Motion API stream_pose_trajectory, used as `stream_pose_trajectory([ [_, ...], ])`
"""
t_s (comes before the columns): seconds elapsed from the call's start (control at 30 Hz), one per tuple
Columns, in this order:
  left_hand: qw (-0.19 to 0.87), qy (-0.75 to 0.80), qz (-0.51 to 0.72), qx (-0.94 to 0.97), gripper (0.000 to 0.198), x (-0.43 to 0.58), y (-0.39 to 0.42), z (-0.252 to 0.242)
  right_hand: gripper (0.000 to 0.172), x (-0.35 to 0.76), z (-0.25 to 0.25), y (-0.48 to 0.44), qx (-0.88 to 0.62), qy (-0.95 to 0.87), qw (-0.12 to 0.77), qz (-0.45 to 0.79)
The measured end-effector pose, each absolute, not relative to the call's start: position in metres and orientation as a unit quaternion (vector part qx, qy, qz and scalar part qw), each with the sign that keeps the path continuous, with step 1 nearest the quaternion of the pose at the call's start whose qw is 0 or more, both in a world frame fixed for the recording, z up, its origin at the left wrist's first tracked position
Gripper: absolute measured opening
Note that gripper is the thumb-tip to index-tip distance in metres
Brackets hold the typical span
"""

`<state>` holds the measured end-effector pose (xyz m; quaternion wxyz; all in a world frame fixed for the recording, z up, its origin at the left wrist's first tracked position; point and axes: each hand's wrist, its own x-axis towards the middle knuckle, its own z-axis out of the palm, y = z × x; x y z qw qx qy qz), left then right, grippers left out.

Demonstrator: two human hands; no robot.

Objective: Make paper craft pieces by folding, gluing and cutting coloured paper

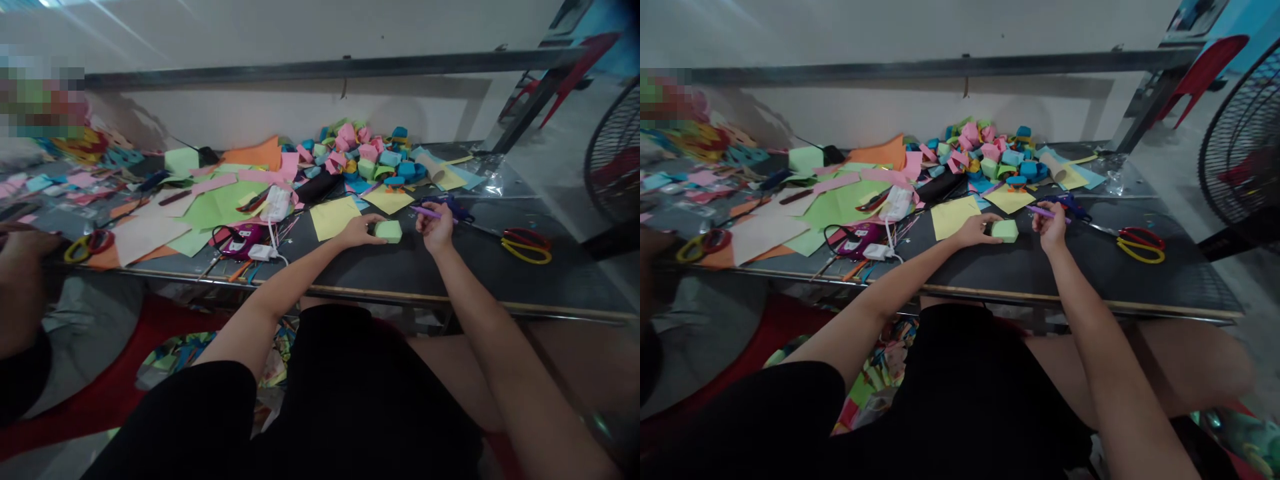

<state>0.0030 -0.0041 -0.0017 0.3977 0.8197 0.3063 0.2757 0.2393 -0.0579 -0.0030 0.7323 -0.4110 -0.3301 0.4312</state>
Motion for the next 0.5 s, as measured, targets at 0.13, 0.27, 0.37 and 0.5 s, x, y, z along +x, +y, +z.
stream_pose_trajectory([
  [0.13, 0.404, 0.287, 0.304, 0.814, 0.059, 0.001, -0.005, -0.002, 0.037, 0.238, -0.001, -0.058, -0.427, -0.329, 0.740, 0.402],
  [0.27, 0.363, 0.293, 0.306, 0.830, 0.058, 0.000, -0.004, -0.002, 0.058, 0.233, -0.002, -0.063, -0.417, -0.382, 0.721, 0.400],
  [0.37, 0.338, 0.298, 0.299, 0.841, 0.058, 0.000, -0.003, -0.002, 0.070, 0.227, -0.001, -0.067, -0.433, -0.425, 0.691, 0.392],
  [0.5, 0.328, 0.300, 0.309, 0.841, 0.058, 0.000, -0.004, -0.003, 0.064, 0.216, 0.002, -0.071, -0.462, -0.473, 0.660, 0.357],
])
